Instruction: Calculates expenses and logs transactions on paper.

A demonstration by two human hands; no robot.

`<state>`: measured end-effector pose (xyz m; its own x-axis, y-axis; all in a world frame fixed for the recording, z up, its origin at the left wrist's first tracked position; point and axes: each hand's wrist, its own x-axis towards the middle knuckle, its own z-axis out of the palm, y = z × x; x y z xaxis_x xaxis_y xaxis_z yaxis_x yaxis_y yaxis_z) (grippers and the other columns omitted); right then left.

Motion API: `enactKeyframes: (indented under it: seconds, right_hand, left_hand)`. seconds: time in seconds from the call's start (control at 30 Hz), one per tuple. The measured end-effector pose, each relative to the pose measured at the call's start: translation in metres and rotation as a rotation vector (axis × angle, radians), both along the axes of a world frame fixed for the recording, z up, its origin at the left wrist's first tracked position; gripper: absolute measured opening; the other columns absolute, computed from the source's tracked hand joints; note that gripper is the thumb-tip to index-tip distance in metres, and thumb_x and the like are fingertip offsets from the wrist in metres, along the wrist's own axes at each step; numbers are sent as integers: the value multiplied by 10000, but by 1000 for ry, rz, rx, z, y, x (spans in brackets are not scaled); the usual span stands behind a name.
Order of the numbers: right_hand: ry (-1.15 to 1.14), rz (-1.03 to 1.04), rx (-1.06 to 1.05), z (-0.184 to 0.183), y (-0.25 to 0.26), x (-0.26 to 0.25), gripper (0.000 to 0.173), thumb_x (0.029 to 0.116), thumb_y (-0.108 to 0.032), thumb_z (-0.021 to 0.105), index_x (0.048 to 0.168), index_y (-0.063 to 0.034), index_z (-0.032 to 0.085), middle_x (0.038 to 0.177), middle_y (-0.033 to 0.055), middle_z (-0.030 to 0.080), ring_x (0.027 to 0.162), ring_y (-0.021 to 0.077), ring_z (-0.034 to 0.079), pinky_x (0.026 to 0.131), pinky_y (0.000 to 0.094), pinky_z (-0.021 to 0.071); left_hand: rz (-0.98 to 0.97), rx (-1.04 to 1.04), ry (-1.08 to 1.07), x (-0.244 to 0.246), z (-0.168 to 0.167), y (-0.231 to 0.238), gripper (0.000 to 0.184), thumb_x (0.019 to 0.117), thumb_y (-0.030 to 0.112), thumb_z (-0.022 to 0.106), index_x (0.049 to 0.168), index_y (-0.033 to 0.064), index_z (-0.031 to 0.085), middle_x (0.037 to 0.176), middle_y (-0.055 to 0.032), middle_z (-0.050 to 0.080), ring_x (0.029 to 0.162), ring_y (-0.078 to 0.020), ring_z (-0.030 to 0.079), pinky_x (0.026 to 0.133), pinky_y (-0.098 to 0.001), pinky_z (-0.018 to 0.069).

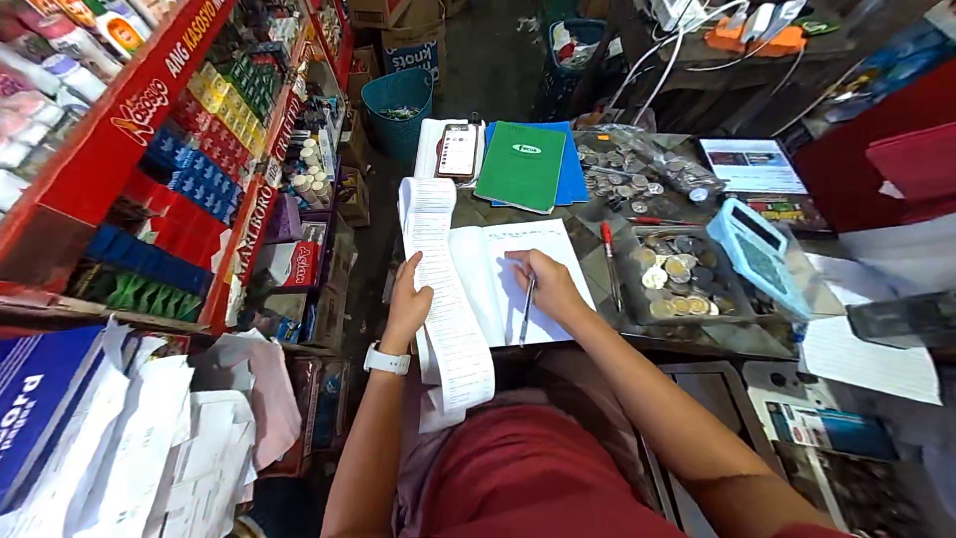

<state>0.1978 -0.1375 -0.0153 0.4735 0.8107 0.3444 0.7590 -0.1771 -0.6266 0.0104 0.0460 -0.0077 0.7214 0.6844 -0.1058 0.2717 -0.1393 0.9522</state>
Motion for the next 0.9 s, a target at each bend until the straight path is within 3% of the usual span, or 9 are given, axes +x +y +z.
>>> enactKeyframes:
  seconds: [0.1, 0.2, 0.3, 0.4, 0.57, 0.63, 0.73, 0.8, 0.9]
  right_hand:
    - [69, 236, -69, -10, -9, -12, 369, 1004, -247, 637, 1197, 67, 646, 1279, 221, 679, 1137, 316, 676, 1012, 436, 523]
    - [96, 290, -109, -20, -12, -21, 488, 956, -340, 705, 1239, 52, 642, 1389, 234, 617, 1349, 384, 546, 1138, 513, 422]
    - [29, 276, -120, -23, -12, -25, 428, 937, -329, 728, 1148, 37, 655, 1383, 226, 625, 1371, 417, 523, 1165, 556, 383]
    - [-8, 277, -105, -23, -12, -25, 419, 938, -322, 717, 1135, 45, 667, 1375, 227, 632, 1360, 434, 532, 1165, 564, 382]
    - [-52, 294, -95, -24, -14, -23, 443, 953, -335, 697, 1168, 51, 661, 1369, 223, 639, 1345, 436, 548, 1170, 567, 376]
    - [-53, 296, -99, -23, -14, -23, 431, 955, -327, 693, 1160, 51, 661, 1376, 224, 636, 1346, 434, 549, 1174, 564, 372]
    - [-53, 301, -95, -22, -13, -24, 383, 970, -318, 672, 1081, 48, 662, 1378, 221, 637, 1347, 439, 549, 1171, 569, 372]
    - [-57, 303, -83, -22, -14, -24, 386, 988, -336, 645, 1058, 43, 658, 1370, 221, 643, 1344, 435, 553, 1170, 568, 373]
    - [-49, 303, -77, -22, -15, -23, 413, 1004, -349, 618, 1099, 51, 657, 1369, 223, 643, 1347, 434, 552, 1175, 563, 370]
  left_hand:
    - [-35, 138, 49, 5, -2, 0, 695, 874, -45, 517, 1551, 35, 385, 1594, -243, 349, 1455, -345, 390, 1142, -529, 392]
    - [-20, 194, 75, 7, -7, -1, 743, 871, -49, 548, 1575, 28, 323, 1610, -256, 295, 1452, -369, 382, 1126, -536, 415]
    - [41, 334, 91, 6, -15, -4, 744, 835, -62, 608, 1541, 1, 379, 1596, -276, 288, 1430, -420, 389, 1101, -552, 445]
    - [118, 431, 122, 5, -20, -10, 656, 838, -17, 652, 1471, 6, 484, 1609, -264, 284, 1439, -451, 357, 1121, -592, 395]
    - [52, 612, 133, 1, -21, -18, 257, 904, -27, 603, 1131, 2, 719, 1284, -220, 610, 1249, -404, 550, 1036, -559, 463]
    - [-56, 682, 164, -1, -17, -25, 272, 913, -96, 544, 1077, -19, 747, 1187, -195, 686, 1192, -372, 622, 1024, -513, 503]
    - [-208, 701, 413, 0, 3, -41, 317, 1002, 15, 511, 1264, -75, 665, 1384, -240, 607, 1344, -383, 545, 1121, -477, 444]
    - [-315, 620, 635, 5, 19, -54, 478, 1088, 200, 426, 1451, -106, 480, 1579, -270, 395, 1499, -387, 350, 1219, -469, 303]
    - [-319, 606, 746, 12, 18, -69, 580, 1102, 272, 376, 1530, -117, 337, 1640, -293, 254, 1550, -406, 218, 1250, -481, 213]
